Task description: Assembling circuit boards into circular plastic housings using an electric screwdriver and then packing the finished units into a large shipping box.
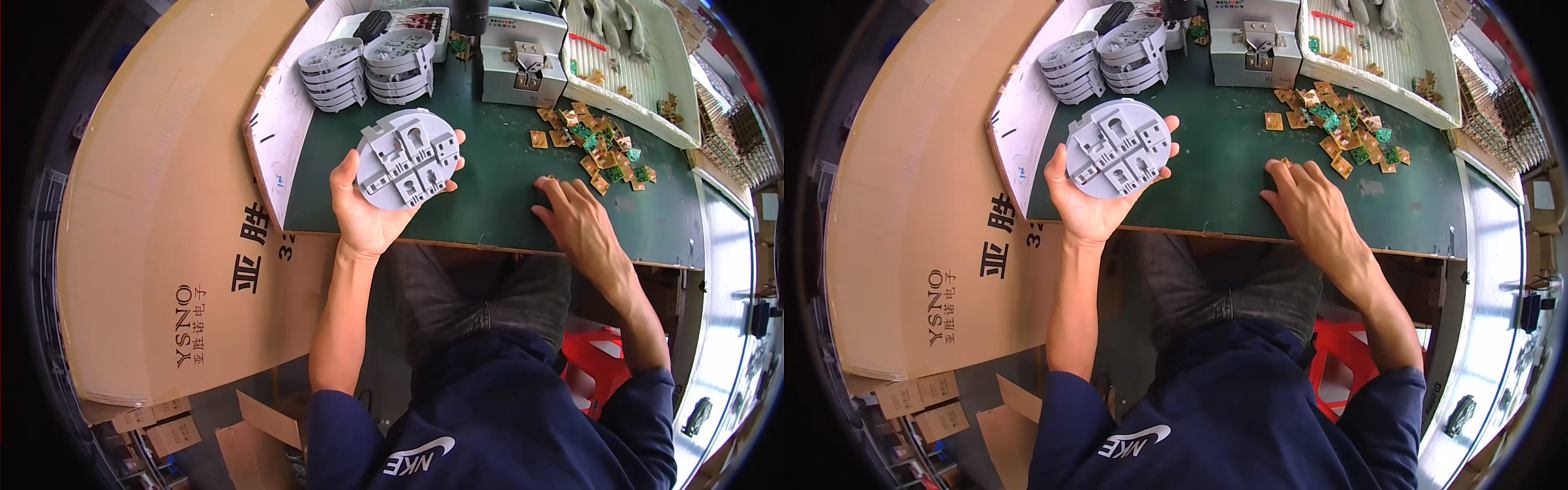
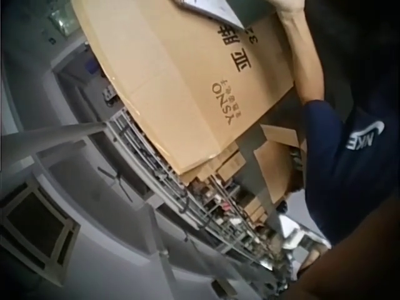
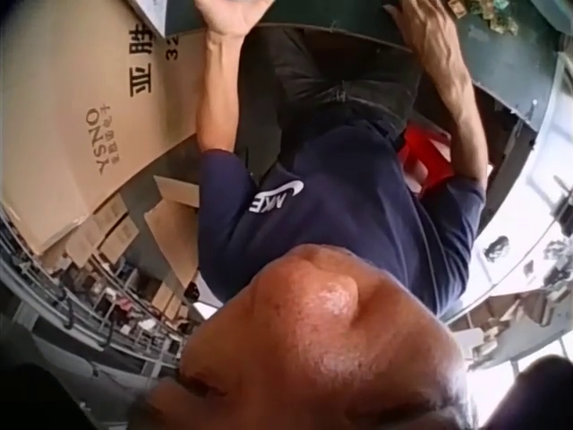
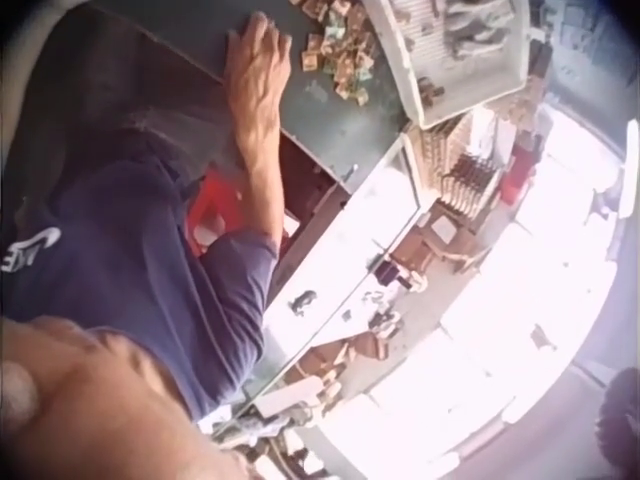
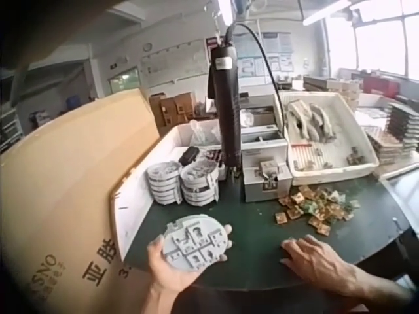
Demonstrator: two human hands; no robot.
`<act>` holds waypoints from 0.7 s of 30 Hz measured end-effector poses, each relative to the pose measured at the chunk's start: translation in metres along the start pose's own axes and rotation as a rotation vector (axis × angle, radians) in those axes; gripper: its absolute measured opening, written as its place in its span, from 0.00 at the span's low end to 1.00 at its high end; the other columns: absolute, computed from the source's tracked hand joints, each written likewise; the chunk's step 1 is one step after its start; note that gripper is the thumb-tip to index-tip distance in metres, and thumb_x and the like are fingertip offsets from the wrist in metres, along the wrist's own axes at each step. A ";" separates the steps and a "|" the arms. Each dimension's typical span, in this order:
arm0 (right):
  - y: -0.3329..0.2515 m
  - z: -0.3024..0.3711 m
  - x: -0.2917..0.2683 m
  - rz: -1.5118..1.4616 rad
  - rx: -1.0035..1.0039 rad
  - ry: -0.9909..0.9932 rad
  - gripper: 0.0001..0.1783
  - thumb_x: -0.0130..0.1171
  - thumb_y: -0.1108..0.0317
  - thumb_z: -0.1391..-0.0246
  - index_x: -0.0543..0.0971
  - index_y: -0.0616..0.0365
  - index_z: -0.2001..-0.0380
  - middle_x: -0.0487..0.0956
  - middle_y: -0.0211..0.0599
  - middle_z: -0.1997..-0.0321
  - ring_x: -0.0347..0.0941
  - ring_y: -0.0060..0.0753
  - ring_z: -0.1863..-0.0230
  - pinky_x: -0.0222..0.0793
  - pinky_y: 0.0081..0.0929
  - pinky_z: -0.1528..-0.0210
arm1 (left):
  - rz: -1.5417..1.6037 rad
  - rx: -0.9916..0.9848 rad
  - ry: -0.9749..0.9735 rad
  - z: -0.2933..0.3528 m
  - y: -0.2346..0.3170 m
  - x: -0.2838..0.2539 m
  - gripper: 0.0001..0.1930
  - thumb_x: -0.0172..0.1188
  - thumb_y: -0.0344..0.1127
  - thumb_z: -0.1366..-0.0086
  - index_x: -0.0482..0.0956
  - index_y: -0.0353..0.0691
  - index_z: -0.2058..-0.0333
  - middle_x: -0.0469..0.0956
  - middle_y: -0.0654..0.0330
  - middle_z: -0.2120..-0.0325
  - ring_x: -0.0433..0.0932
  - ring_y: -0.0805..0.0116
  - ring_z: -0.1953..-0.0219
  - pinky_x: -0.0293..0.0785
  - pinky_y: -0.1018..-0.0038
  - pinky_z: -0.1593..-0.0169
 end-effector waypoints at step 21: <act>0.050 0.012 -0.018 -0.247 0.286 0.265 0.17 0.70 0.70 0.48 0.80 0.57 0.55 0.77 0.37 0.65 0.76 0.40 0.65 0.74 0.34 0.60 | -1.878 0.415 0.063 -0.026 -0.039 0.067 0.37 0.74 0.52 0.44 0.75 0.39 0.41 0.67 0.43 0.37 0.64 0.44 0.36 0.64 0.54 0.35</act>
Point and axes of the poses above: each hand's wrist, its own z-axis away from the middle knuckle, its own x-axis out of the palm, y = z × x, the point moved 10 cm from there along -z, towards the middle knuckle
